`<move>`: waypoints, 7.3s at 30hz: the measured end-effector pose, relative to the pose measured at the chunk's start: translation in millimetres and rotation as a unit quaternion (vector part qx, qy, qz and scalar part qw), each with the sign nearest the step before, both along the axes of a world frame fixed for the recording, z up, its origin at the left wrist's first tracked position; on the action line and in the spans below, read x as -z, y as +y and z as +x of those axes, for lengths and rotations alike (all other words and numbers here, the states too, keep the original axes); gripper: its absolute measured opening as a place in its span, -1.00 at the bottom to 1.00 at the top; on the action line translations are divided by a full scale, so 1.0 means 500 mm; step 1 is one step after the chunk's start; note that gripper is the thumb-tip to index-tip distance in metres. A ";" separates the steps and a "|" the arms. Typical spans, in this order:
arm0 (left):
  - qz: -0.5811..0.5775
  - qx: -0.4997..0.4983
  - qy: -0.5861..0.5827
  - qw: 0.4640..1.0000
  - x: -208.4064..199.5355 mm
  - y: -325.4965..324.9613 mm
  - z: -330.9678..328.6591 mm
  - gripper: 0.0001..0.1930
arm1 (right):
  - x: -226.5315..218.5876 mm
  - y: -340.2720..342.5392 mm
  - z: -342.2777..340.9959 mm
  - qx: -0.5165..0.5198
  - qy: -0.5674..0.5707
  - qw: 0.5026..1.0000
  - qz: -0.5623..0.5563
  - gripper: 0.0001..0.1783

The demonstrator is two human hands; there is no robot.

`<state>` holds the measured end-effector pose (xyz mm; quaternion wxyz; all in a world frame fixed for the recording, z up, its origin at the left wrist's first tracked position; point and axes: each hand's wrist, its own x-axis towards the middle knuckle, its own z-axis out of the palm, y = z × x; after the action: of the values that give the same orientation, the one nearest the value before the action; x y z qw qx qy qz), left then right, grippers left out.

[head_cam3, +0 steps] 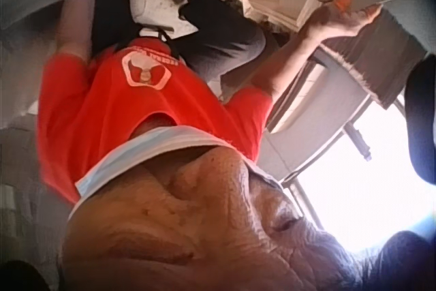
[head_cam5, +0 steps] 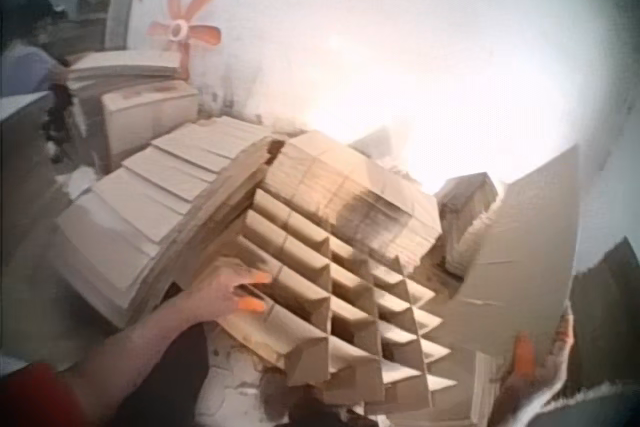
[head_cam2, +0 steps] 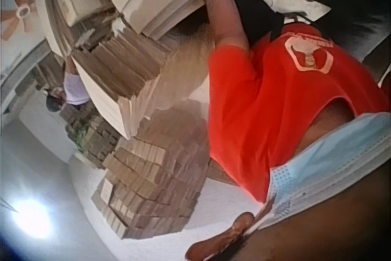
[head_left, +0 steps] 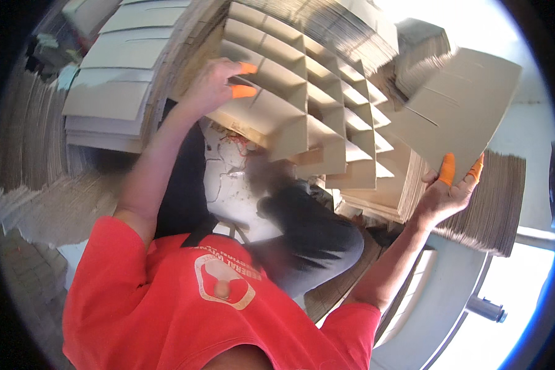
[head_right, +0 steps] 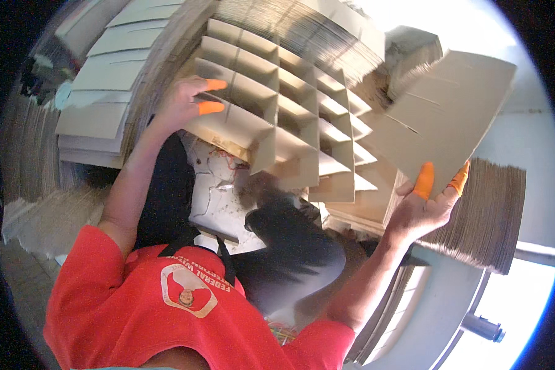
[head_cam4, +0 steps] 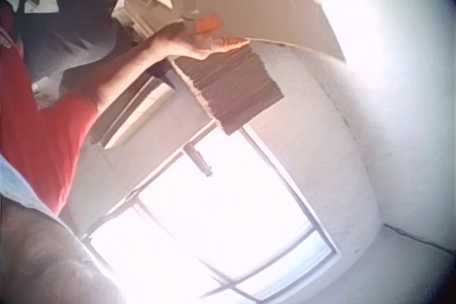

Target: The person assembles flat cardboard pieces by hand, inserting tabs into slots to form a three-dimensional structure. The person repeatedly picks up pieces, aligns them, and interlocks them into a growing assembly.

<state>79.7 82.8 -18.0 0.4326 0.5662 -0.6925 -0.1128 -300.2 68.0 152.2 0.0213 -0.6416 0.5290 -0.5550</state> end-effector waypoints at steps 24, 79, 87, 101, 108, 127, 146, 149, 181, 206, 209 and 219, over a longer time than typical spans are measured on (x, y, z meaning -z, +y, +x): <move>-0.048 0.031 0.077 0.995 0.036 -0.026 -0.018 -0.87 | 0.035 0.003 0.306 -0.175 0.173 0.961 0.127 -0.14; -0.033 0.078 -0.186 0.979 -0.026 -0.009 -0.063 -0.32 | 0.222 -0.117 0.152 0.056 0.445 0.880 0.154 -0.53; 0.027 0.138 -0.195 0.971 -0.031 -0.148 -0.091 0.00 | 0.212 0.013 0.156 -0.230 0.322 0.864 0.310 -0.49; 0.112 0.292 -0.149 0.938 -0.022 -0.265 -0.107 -0.48 | 0.241 0.019 0.066 -0.106 0.328 0.873 0.345 -0.53; 0.116 0.272 -0.106 0.949 0.009 -0.269 -0.081 -0.61 | 0.254 0.041 0.096 -0.076 0.340 0.893 0.285 -0.73; -0.265 -0.124 -0.550 0.782 -0.477 -0.259 -0.010 -0.91 | 0.065 0.006 -0.101 0.224 0.318 0.921 0.003 -0.44; 0.155 -0.236 -0.449 0.847 -0.072 -0.301 0.340 -0.84 | 0.306 -0.096 -0.273 0.340 0.380 0.811 0.286 -0.48; 0.127 -0.255 -0.481 0.829 -0.131 -0.282 0.289 -0.83 | 0.294 -0.111 -0.265 0.342 0.414 0.788 0.302 -0.50; -0.035 0.018 -0.351 0.936 -0.070 -0.770 -0.187 -0.50 | 0.186 -0.227 -0.082 -0.031 -0.475 0.880 0.002 -0.94; -0.293 0.144 -0.572 0.752 -0.121 -0.578 -0.265 -0.87 | 0.197 -0.230 -0.002 -0.050 -0.247 0.960 0.119 -0.65; -0.287 0.146 -0.541 0.777 -0.094 -0.570 -0.270 -0.85 | 0.194 -0.229 -0.003 -0.046 -0.256 0.956 0.136 -0.65; -0.276 0.175 -0.497 0.804 -0.067 -0.550 -0.264 -0.77 | 0.194 -0.227 -0.014 -0.064 -0.234 0.962 0.126 -0.59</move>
<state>-52.0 -192.4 15.6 0.1405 0.2702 -0.9019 0.3063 -307.4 -45.3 55.3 0.2607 -0.5185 0.5327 -0.6160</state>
